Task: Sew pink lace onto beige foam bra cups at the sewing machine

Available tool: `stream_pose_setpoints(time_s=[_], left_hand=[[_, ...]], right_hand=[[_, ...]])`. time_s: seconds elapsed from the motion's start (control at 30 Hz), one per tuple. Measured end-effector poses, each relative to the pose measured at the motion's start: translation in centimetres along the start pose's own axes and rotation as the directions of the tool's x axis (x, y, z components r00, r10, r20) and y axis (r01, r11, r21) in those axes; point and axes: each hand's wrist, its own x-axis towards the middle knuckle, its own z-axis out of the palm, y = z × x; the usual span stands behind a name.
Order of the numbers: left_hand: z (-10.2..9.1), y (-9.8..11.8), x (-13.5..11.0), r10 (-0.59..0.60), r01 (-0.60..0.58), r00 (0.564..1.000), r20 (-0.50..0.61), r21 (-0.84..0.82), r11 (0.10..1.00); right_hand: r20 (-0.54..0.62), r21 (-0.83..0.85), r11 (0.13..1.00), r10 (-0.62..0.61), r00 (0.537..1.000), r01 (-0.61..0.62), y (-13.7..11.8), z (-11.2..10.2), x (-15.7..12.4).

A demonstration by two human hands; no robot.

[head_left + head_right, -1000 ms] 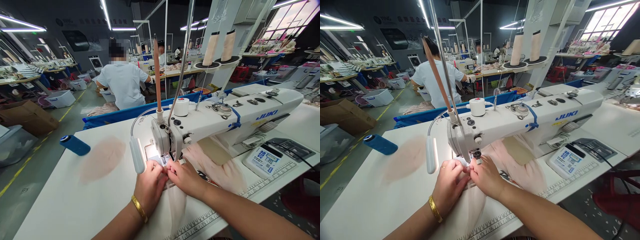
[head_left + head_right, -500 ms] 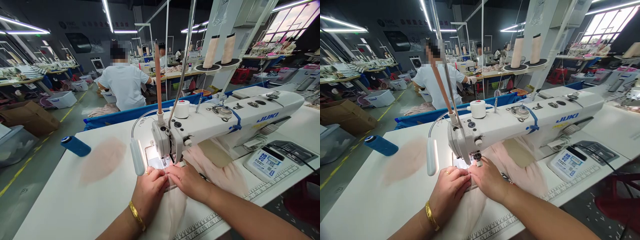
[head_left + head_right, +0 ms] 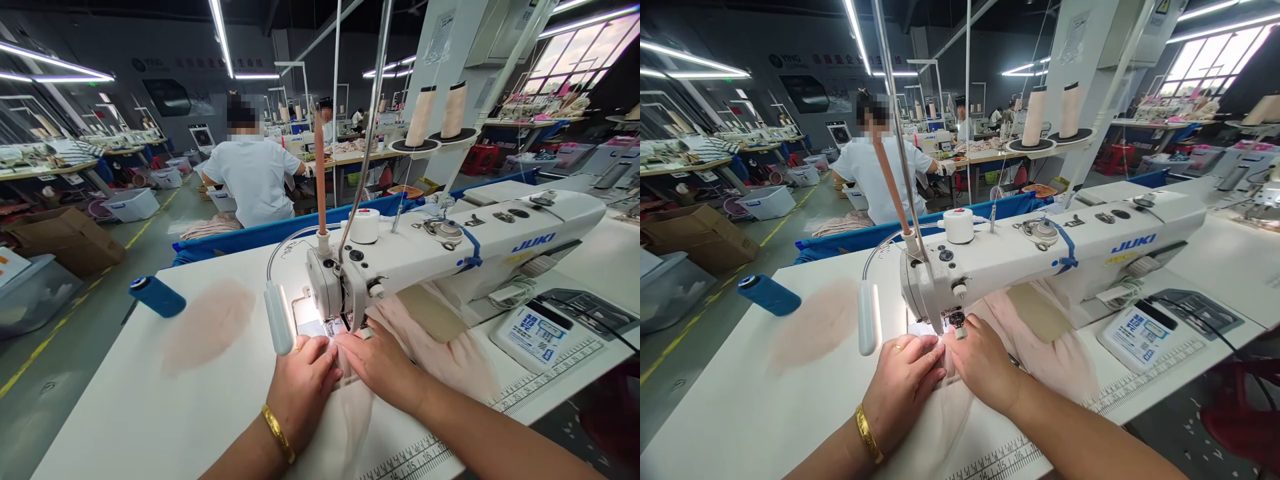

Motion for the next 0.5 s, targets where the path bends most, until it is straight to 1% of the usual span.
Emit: stream_pose_setpoints(time_s=[0.13, 0.23, 0.37, 0.5], left_hand=[[0.26, 0.0, 0.13, -0.022, 0.022, 1.0, 0.022, 0.002, 1.0], [0.42, 0.03, 0.19, -0.031, 0.031, 0.999, 0.019, 0.011, 0.999], [0.47, 0.09, 0.24, -0.03, 0.03, 0.999, 0.01, 0.028, 0.999], [0.39, 0.09, 0.17, -0.022, 0.021, 1.0, 0.014, 0.034, 0.999]], right_hand=[[-0.011, -0.033, 0.999, 0.018, 1.0, -0.018, 0.01, -0.13, 0.15], [0.001, -0.03, 0.999, 0.03, 1.0, -0.03, -0.08, -0.35, 0.36], [0.033, -0.024, 0.997, 0.073, 0.997, -0.073, -0.29, -0.65, 0.55], [0.069, -0.029, 0.997, 0.075, 0.995, -0.073, -0.33, -0.84, 0.47]])
